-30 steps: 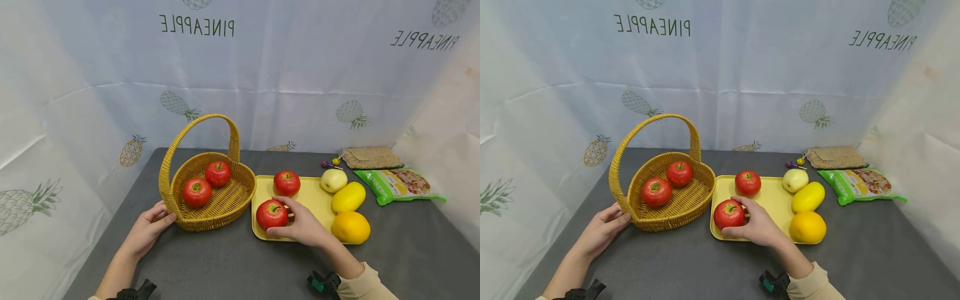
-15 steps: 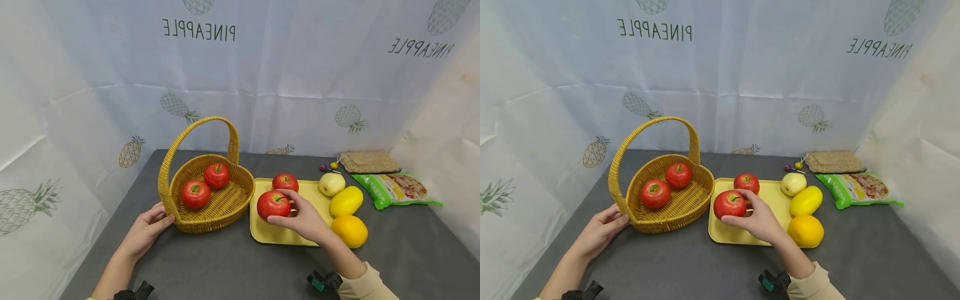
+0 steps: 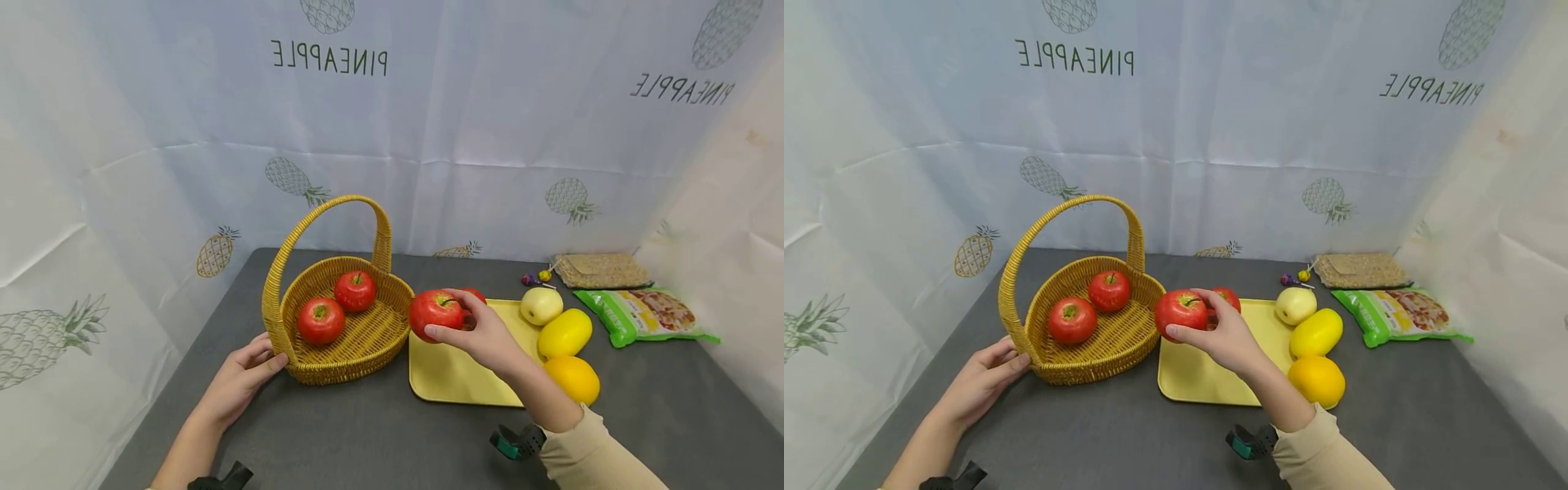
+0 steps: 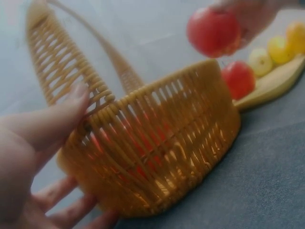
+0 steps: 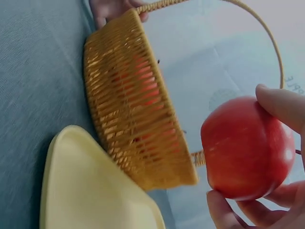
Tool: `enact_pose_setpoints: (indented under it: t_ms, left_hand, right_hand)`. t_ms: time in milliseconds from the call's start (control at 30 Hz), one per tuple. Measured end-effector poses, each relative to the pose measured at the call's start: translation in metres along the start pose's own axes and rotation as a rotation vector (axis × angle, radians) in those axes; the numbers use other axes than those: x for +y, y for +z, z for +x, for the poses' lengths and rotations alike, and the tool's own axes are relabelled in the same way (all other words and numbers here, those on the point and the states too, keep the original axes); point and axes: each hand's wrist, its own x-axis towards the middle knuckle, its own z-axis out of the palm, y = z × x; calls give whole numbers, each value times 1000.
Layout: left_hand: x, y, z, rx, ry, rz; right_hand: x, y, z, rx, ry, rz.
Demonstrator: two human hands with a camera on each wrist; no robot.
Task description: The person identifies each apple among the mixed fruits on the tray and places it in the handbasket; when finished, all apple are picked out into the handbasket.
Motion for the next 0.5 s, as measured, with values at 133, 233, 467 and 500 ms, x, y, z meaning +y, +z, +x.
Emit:
enact_pose_setpoints:
  t_ms: [133,233,467,500]
  left_hand:
    - [0,-1,-1,13,-8,14]
    - [1,-1,-2,17,-1,22]
    - [-4,-1,0,-3,44,9]
    - [-5,-1,0,-3,45,11]
  right_hand:
    - [-6,11,6,-11,-26,39]
    - [-11,19,13,-32,-40,46]
    - [-17,27,26,-65,-54,-24]
    - [-17,27,28,-70,-54,-32]
